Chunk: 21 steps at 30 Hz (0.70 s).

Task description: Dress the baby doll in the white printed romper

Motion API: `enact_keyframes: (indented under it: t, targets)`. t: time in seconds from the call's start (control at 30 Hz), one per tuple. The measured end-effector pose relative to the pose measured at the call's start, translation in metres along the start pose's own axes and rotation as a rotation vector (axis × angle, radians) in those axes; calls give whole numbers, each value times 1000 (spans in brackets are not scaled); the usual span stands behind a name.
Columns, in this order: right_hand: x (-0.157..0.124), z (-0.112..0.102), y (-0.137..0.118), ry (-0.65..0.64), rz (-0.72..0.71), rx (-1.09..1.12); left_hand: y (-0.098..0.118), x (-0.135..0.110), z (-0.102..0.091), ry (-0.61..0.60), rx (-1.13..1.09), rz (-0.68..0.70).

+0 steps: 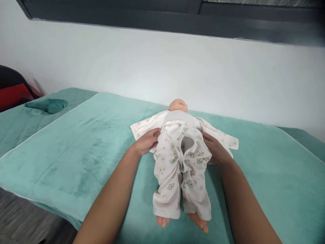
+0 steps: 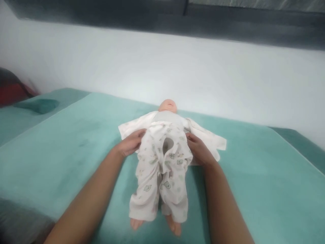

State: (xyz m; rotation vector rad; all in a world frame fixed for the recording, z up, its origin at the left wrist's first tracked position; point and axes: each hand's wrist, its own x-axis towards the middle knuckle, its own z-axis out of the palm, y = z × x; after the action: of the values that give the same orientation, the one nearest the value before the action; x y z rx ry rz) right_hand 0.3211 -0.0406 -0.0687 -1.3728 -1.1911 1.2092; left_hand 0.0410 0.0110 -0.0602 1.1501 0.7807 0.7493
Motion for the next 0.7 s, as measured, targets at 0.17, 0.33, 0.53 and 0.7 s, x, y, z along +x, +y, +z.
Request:
enact_keyframes:
  t: [0.17,0.33,0.53,0.7]
  targets:
    - [5,10,3,138,-129,-10,-8,9,10,189,8,56]
    - [16,13,10,227,-187,-10,-16,21,18,300,25,131]
    - [22,7,7,211,-232,-84,-23,29,18,199,-25,156]
    - [22,1,16,137,-219,-90,-15,23,15,368,237,283]
